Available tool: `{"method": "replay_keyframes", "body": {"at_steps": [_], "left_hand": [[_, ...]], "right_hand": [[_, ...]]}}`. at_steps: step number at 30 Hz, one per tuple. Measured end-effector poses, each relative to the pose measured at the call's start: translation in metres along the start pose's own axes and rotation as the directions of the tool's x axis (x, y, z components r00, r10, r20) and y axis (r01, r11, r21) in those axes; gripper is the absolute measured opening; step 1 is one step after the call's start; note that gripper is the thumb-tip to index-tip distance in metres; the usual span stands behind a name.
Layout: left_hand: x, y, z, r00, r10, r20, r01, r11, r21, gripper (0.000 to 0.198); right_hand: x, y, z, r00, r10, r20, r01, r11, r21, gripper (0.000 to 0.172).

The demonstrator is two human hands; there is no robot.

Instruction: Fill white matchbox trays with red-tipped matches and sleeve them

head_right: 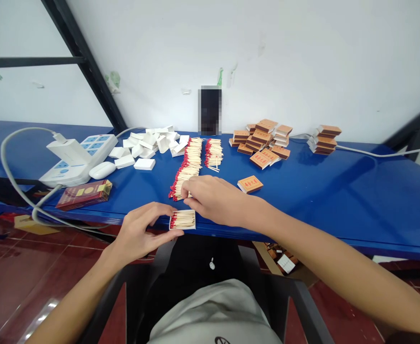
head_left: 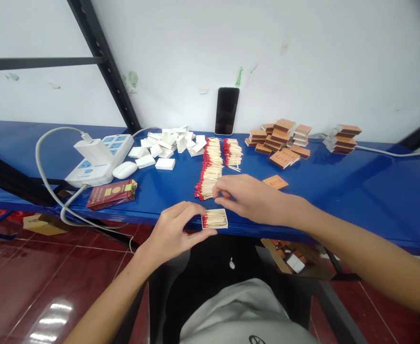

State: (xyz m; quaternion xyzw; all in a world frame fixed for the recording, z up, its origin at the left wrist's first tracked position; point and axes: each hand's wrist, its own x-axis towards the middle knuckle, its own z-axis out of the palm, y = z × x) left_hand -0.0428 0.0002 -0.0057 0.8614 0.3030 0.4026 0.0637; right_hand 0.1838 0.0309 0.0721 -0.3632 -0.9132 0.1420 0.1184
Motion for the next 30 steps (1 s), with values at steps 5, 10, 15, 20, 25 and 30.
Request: {"method": "replay_keyframes", "body": {"at_steps": [5,10,15,20,25,30], "left_hand": [[0.0,0.0,-0.002,1.0,0.012,0.012,-0.012,1.0,-0.026,0.027],[-0.001,-0.001,-0.003,1.0,0.022,0.02,-0.021,0.999,-0.044,0.027],[-0.002,-0.001,-0.002,0.999,0.032,0.032,-0.03,0.997,-0.065,0.028],[-0.001,-0.002,-0.002,0.999,0.032,0.034,-0.03,0.998,-0.055,0.029],[0.0,0.001,0.0,1.0,-0.012,0.011,0.012,1.0,-0.001,0.028],[0.001,0.004,0.001,0.999,-0.048,-0.024,0.049,0.998,0.049,0.03]], "right_hand": [[0.012,0.0,0.01,0.999,0.034,0.034,-0.025,0.971,-0.238,0.017],[0.017,0.002,0.017,0.996,0.058,0.068,-0.035,0.951,-0.306,0.027],[0.017,0.006,0.017,0.997,0.042,0.065,-0.028,0.979,-0.202,0.021],[0.01,0.001,0.012,0.985,0.063,0.158,-0.028,0.976,-0.214,0.016],[-0.002,-0.005,0.0,0.987,0.07,0.145,-0.036,0.973,-0.229,0.016],[-0.013,-0.011,-0.002,0.988,0.007,0.156,0.007,0.996,-0.092,0.019]]}}
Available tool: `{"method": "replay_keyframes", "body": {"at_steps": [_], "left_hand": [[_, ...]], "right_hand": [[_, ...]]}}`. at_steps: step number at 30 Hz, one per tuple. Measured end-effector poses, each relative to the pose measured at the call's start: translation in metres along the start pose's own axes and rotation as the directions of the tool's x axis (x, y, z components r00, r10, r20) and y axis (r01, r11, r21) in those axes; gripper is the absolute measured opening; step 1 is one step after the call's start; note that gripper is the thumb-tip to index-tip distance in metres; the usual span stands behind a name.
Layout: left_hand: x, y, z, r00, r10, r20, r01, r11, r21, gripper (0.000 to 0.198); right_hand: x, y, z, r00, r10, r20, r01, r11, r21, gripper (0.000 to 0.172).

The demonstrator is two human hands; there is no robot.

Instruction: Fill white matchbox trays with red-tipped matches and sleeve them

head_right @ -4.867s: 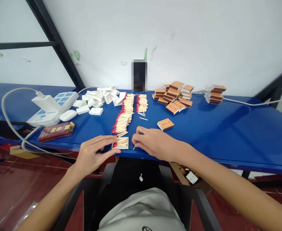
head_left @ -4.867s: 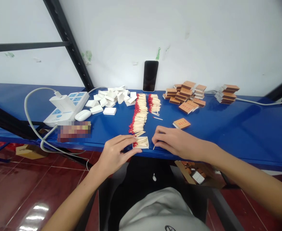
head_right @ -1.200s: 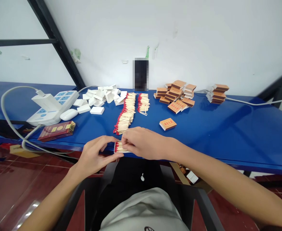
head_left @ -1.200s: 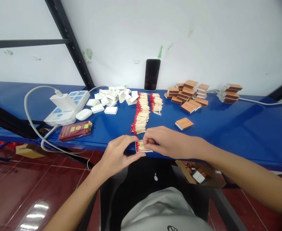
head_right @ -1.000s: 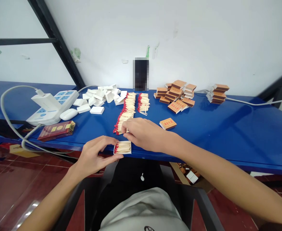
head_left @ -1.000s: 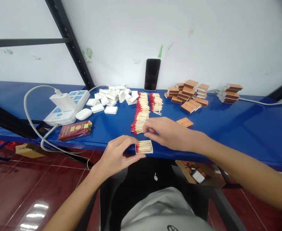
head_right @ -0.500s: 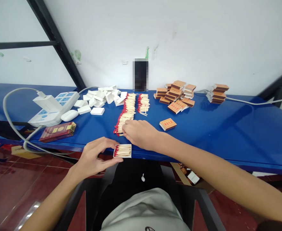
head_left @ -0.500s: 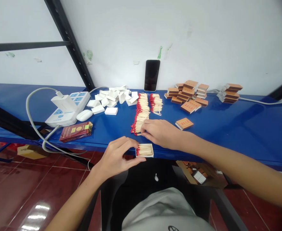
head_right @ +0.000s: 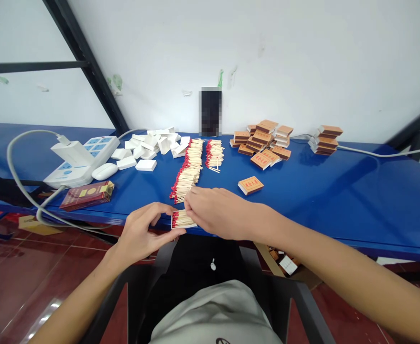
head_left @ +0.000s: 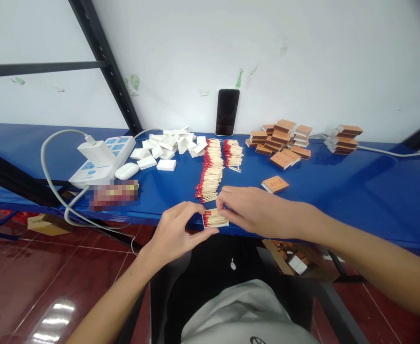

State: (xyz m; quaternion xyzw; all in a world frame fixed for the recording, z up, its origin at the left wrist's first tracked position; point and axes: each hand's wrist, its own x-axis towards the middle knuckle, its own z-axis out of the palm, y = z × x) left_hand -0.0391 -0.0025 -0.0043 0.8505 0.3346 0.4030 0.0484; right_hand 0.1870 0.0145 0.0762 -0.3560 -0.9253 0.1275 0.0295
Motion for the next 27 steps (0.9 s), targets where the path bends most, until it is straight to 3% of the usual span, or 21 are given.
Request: {"method": "replay_keyframes", "body": {"at_steps": [6,10,13,16,19,21,27], "left_hand": [[-0.001,-0.002,0.001,0.999,0.036,0.002,-0.036,0.999,-0.002,0.031],[0.0,-0.003,0.001,0.998,0.063,0.009,-0.062,0.997,-0.039,0.03],[0.0,-0.003,0.001,0.999,0.053,0.011,-0.053,0.998,-0.039,0.03],[-0.001,-0.004,0.001,0.999,0.046,0.017,-0.046,0.999,-0.027,0.03],[-0.001,-0.002,0.002,0.998,0.065,0.025,-0.066,0.998,0.015,0.034],[-0.001,0.002,0.005,0.998,0.055,0.035,-0.056,0.997,0.055,0.042],[0.004,0.017,0.019,0.997,-0.05,-0.051,0.056,0.991,0.125,0.052]], "right_hand": [[0.004,-0.005,0.012,1.0,-0.017,-0.018,0.02,0.985,0.169,0.015],[0.001,-0.002,0.0,0.997,-0.002,-0.078,0.017,0.982,0.19,0.018],[-0.017,0.023,-0.01,0.979,0.06,-0.192,-0.059,0.998,0.011,0.017],[-0.047,0.069,-0.008,0.96,0.08,-0.267,-0.15,0.956,-0.253,0.036],[-0.075,0.1,0.003,0.96,0.179,-0.217,-0.231,0.941,-0.246,0.044],[-0.084,0.094,0.011,0.948,0.229,-0.219,-0.268,0.949,-0.166,0.043],[-0.071,0.022,0.025,0.968,0.212,-0.132,-0.197,0.974,0.116,0.044]]}}
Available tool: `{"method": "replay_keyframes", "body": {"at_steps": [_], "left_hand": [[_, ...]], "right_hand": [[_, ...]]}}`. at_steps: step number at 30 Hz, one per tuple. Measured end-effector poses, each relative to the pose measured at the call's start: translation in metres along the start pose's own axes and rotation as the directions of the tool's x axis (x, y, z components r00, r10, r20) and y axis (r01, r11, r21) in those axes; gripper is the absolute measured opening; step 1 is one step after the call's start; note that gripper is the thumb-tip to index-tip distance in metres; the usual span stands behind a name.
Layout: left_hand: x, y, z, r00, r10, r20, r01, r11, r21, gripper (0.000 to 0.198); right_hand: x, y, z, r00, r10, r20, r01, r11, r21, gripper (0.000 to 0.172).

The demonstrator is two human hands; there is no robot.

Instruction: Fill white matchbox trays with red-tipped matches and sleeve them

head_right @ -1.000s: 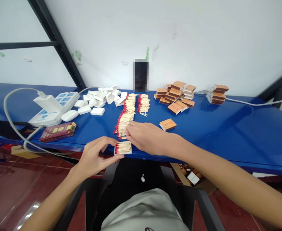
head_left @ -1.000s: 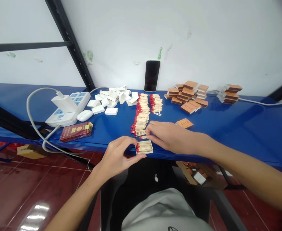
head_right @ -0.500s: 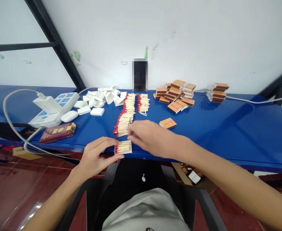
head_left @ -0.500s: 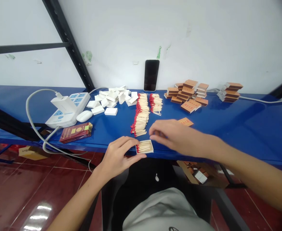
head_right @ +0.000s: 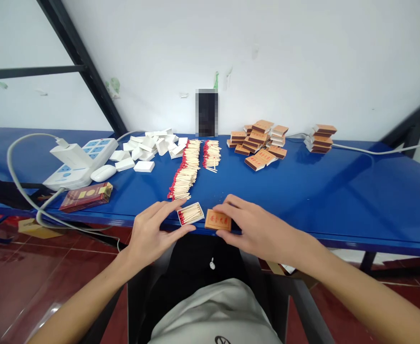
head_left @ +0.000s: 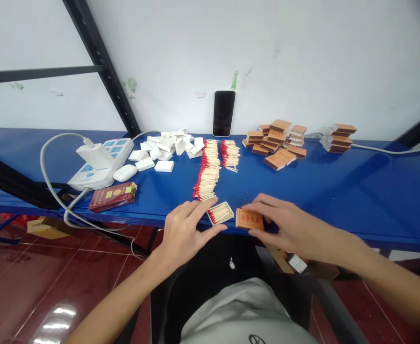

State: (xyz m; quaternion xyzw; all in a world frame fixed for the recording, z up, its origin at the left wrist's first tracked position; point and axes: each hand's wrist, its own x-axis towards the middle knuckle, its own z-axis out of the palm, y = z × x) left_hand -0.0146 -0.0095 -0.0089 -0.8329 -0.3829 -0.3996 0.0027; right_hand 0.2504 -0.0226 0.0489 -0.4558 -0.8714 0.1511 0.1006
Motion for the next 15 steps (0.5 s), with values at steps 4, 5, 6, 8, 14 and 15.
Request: {"method": "replay_keyframes", "body": {"at_steps": [4,5,6,8,14,15], "left_hand": [[0.003,0.004,0.001,1.0,-0.005,0.008,0.005,0.999,-0.054,0.047],[0.004,0.005,0.001,1.0,-0.008,0.026,0.009,0.998,-0.069,0.046],[0.004,0.005,0.0,0.999,-0.012,0.045,0.015,0.997,-0.08,0.045],[0.005,0.004,0.001,0.996,-0.016,0.083,0.024,0.995,-0.092,0.044],[0.012,0.002,0.003,0.992,-0.004,0.123,0.025,0.985,-0.17,0.052],[0.015,0.002,0.002,0.992,0.006,0.13,0.021,0.978,-0.207,0.058]], "right_hand": [[0.014,0.002,0.0,0.998,-0.064,-0.014,0.065,0.992,0.106,0.042],[0.018,0.007,-0.002,0.996,-0.089,-0.005,0.089,0.989,0.121,0.041],[0.021,0.011,-0.004,0.993,-0.116,0.004,0.114,0.985,0.132,0.04],[0.026,0.018,-0.007,0.987,-0.164,0.006,0.161,0.975,0.156,0.039],[0.031,0.015,-0.001,0.977,-0.211,-0.042,0.214,0.934,0.285,0.041],[0.031,0.013,0.001,0.973,-0.225,-0.06,0.232,0.923,0.308,0.041]]}}
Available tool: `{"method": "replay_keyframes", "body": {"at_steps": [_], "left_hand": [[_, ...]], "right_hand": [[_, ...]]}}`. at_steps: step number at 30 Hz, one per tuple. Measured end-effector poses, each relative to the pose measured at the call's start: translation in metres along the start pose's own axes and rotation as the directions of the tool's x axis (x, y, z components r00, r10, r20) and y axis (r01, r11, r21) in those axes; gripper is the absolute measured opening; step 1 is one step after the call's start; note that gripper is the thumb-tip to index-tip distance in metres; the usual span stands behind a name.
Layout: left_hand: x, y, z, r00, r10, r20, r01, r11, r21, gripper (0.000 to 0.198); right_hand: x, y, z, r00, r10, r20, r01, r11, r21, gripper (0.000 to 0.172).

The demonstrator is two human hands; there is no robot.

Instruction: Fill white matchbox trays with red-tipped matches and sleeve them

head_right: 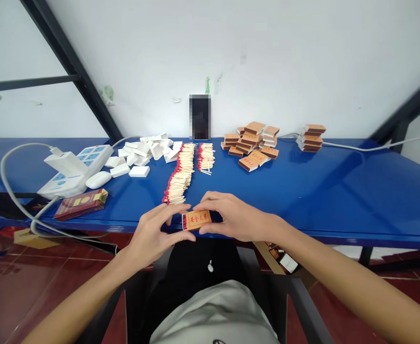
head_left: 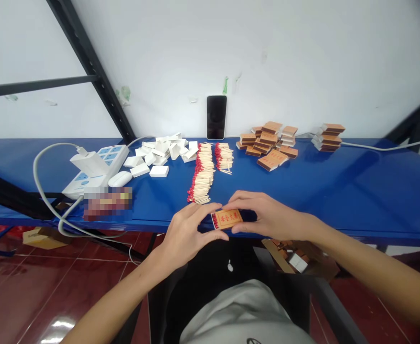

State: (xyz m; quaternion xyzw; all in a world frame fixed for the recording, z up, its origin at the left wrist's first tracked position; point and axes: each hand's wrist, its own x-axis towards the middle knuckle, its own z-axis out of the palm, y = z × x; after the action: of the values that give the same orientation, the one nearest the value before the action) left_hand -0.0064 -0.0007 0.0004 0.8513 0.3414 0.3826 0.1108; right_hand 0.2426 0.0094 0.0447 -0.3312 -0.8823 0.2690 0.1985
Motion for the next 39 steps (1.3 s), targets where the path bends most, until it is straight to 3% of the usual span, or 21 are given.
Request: {"method": "replay_keyframes", "body": {"at_steps": [4,7,9,11,13,14,16,18,19,20,22,26,29,32,33,35,36,37,39], "left_hand": [[0.014,0.008,-0.007,0.99,0.04,0.135,-0.007,0.971,-0.238,0.086],[0.021,0.022,-0.009,0.971,0.098,0.218,-0.008,0.923,-0.384,0.087],[0.022,0.029,-0.012,0.961,0.152,0.23,-0.042,0.905,-0.422,0.086],[0.025,0.026,-0.022,0.961,0.171,0.217,-0.072,0.914,-0.399,0.091],[0.031,0.007,-0.04,0.981,0.075,0.177,-0.031,0.971,-0.238,0.081],[0.036,-0.008,-0.049,0.991,0.009,0.136,0.0,0.998,-0.064,0.066],[0.046,-0.043,-0.066,0.999,-0.046,0.022,0.035,0.937,0.346,0.048],[0.056,-0.076,-0.074,0.999,-0.052,-0.016,0.051,0.796,0.603,0.046],[0.059,-0.088,-0.074,0.997,-0.073,-0.002,0.055,0.735,0.675,0.044],[0.061,-0.097,-0.073,0.993,-0.112,0.031,0.055,0.691,0.721,0.042],[0.061,-0.107,-0.069,0.975,-0.195,0.104,0.041,0.623,0.781,0.043],[0.057,-0.108,-0.066,0.959,-0.245,0.142,0.049,0.637,0.769,0.049],[0.05,-0.105,-0.072,0.955,-0.244,0.17,0.059,0.714,0.698,0.051],[0.038,-0.096,-0.078,0.943,-0.252,0.216,0.088,0.818,0.568,0.054],[0.034,-0.09,-0.08,0.945,-0.251,0.208,0.105,0.839,0.533,0.052],[0.026,-0.074,-0.082,0.963,-0.223,0.152,0.129,0.875,0.467,0.045],[0.022,-0.063,-0.082,0.976,-0.198,0.095,0.141,0.897,0.419,0.04],[0.018,-0.051,-0.08,0.984,-0.179,0.025,0.159,0.922,0.354,0.035],[0.012,-0.025,-0.072,0.971,-0.167,-0.174,0.19,0.974,0.126,0.033]], "right_hand": [[-0.002,-0.013,0.008,0.994,-0.104,-0.042,0.109,0.983,0.151,0.041],[-0.01,-0.029,0.009,0.982,-0.188,-0.012,0.187,0.96,0.208,0.042],[-0.022,-0.033,0.0,0.977,-0.212,0.008,0.21,0.97,0.12,0.041],[-0.04,-0.022,-0.024,0.977,-0.208,-0.049,0.203,0.975,-0.088,0.036],[-0.065,0.006,-0.064,0.958,-0.14,-0.252,0.046,0.937,-0.345,0.034],[-0.079,0.026,-0.088,0.915,-0.047,-0.401,-0.146,0.887,-0.439,0.033],[-0.105,0.071,-0.137,0.726,0.105,-0.679,-0.523,0.725,-0.448,0.038],[-0.123,0.114,-0.177,0.609,0.209,-0.765,-0.697,0.601,-0.391,0.048],[-0.128,0.133,-0.19,0.604,0.254,-0.756,-0.722,0.577,-0.383,0.049],[-0.13,0.149,-0.198,0.631,0.29,-0.719,-0.721,0.562,-0.406,0.05],[-0.128,0.174,-0.203,0.641,0.295,-0.708,-0.717,0.559,-0.416,0.049],[-0.119,0.202,-0.193,0.621,0.275,-0.734,-0.724,0.56,-0.402,0.045],[-0.117,0.202,-0.188,0.564,0.237,-0.791,-0.75,0.548,-0.371,0.044],[-0.109,0.18,-0.175,0.522,0.088,-0.849,-0.734,0.554,-0.394,0.045],[-0.104,0.168,-0.166,0.557,0.017,-0.83,-0.681,0.582,-0.445,0.043],[-0.089,0.144,-0.14,0.731,-0.027,-0.682,-0.5,0.659,-0.562,0.04],[-0.08,0.134,-0.125,0.834,-0.016,-0.552,-0.389,0.693,-0.607,0.04],[-0.072,0.125,-0.111,0.902,-0.013,-0.432,-0.289,0.723,-0.627,0.042],[-0.056,0.112,-0.088,0.959,0.008,-0.284,-0.186,0.771,-0.609,0.049]]}}
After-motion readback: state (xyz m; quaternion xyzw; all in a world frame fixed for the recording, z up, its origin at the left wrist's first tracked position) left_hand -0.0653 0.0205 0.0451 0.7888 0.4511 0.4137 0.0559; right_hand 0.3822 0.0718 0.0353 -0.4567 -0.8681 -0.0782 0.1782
